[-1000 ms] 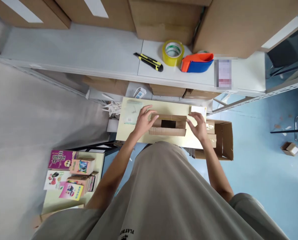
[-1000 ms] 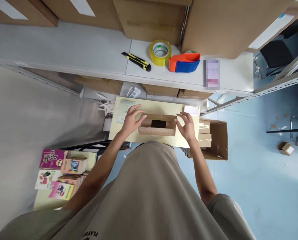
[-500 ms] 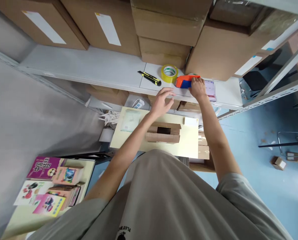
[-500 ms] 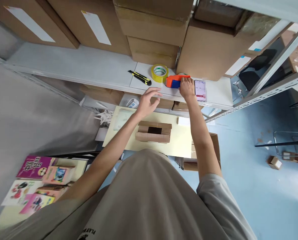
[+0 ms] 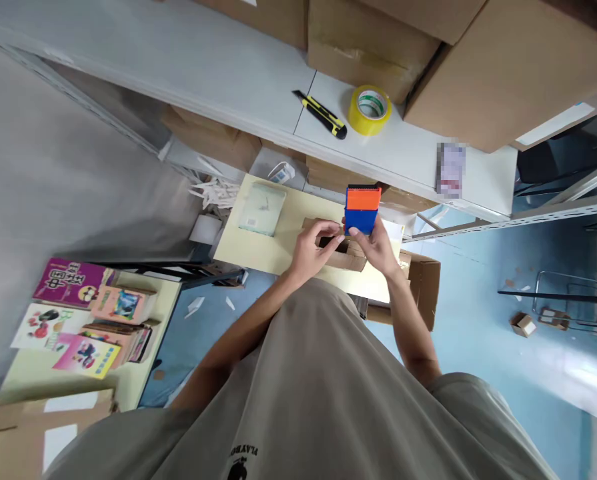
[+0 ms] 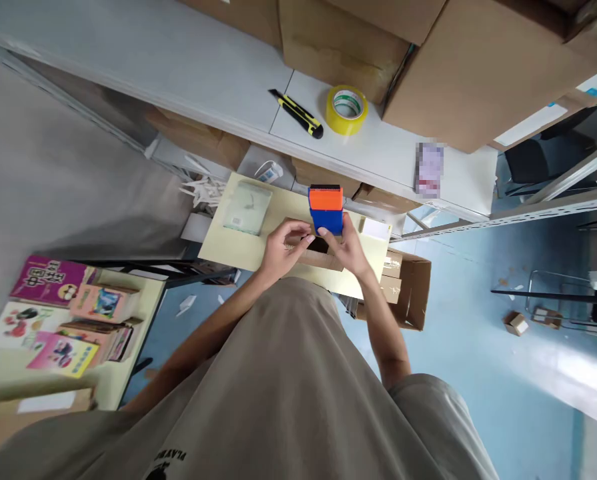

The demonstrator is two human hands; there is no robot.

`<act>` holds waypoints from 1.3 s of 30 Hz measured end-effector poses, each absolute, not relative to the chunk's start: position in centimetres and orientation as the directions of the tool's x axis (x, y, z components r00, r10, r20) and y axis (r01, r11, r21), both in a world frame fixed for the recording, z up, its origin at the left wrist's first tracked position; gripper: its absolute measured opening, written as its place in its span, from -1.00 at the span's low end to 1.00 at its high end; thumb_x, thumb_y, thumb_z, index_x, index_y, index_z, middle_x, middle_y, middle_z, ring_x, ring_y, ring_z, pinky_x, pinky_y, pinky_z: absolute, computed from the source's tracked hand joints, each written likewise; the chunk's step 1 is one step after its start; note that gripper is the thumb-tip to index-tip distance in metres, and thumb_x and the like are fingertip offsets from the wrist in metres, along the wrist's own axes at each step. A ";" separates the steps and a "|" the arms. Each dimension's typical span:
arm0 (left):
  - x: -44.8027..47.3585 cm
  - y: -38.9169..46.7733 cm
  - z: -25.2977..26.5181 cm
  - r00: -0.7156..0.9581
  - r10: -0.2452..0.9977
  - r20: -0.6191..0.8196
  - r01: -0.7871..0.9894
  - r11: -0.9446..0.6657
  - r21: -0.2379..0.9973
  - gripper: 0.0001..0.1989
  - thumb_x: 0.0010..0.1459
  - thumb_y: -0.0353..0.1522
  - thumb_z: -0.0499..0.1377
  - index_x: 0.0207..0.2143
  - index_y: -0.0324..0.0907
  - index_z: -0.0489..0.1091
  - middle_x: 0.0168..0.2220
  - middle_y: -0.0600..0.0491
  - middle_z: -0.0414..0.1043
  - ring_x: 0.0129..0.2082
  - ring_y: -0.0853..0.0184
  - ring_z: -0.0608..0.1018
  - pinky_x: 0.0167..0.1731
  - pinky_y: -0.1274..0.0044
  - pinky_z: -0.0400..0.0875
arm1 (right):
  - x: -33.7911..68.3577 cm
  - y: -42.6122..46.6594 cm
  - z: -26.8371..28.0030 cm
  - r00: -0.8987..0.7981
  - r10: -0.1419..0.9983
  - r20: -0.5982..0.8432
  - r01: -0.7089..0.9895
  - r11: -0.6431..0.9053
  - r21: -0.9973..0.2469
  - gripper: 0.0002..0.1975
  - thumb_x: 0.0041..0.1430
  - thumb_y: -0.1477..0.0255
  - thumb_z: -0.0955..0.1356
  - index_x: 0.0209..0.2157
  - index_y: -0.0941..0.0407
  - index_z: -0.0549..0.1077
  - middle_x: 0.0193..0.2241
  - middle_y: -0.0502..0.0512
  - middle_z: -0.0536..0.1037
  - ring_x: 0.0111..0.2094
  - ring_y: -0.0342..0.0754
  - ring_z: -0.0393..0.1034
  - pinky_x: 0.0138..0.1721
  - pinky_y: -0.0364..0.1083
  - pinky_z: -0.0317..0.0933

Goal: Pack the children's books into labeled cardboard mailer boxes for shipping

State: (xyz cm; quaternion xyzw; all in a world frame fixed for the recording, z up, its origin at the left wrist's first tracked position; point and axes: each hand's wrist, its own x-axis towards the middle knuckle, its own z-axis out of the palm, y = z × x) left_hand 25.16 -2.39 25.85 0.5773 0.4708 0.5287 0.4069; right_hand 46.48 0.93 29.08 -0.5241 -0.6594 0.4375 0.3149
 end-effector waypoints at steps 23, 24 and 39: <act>15.3 0.0 25.2 0.159 0.973 -0.166 -0.173 0.193 0.966 -0.63 0.30 -0.04 0.58 -0.19 -0.12 0.66 -0.21 -0.02 0.72 -0.10 0.10 0.78 -0.04 0.29 0.76 | 43.6 -2.3 36.0 -0.430 0.821 -0.376 0.793 0.144 -0.592 -0.13 0.47 -0.42 0.33 0.36 0.01 0.52 -0.04 0.26 0.75 -0.18 0.29 0.65 -0.09 0.22 0.56; 15.4 -0.1 24.8 0.157 0.973 -0.171 -0.192 0.200 0.961 -0.66 0.29 -0.07 0.57 -0.21 -0.12 0.65 -0.22 -0.02 0.71 -0.12 0.13 0.77 -0.05 0.31 0.74 | 43.3 -2.1 36.6 -0.422 0.814 -0.399 0.816 0.149 -0.559 -0.12 0.46 -0.42 0.34 0.37 0.01 0.52 -0.08 0.24 0.75 -0.23 0.26 0.63 -0.14 0.19 0.53; 15.6 -2.7 19.4 -0.038 0.933 -0.357 -0.309 0.329 0.893 -0.65 0.26 -0.03 0.51 -0.28 -0.10 0.64 -0.25 0.00 0.72 -0.21 0.21 0.67 -0.11 0.38 0.59 | 38.6 3.9 45.2 -0.173 0.576 -0.799 0.977 0.001 -0.211 -0.23 0.36 -0.45 0.43 -0.40 0.00 0.51 -0.53 0.03 0.62 -0.53 -0.01 0.49 -0.48 -0.02 0.20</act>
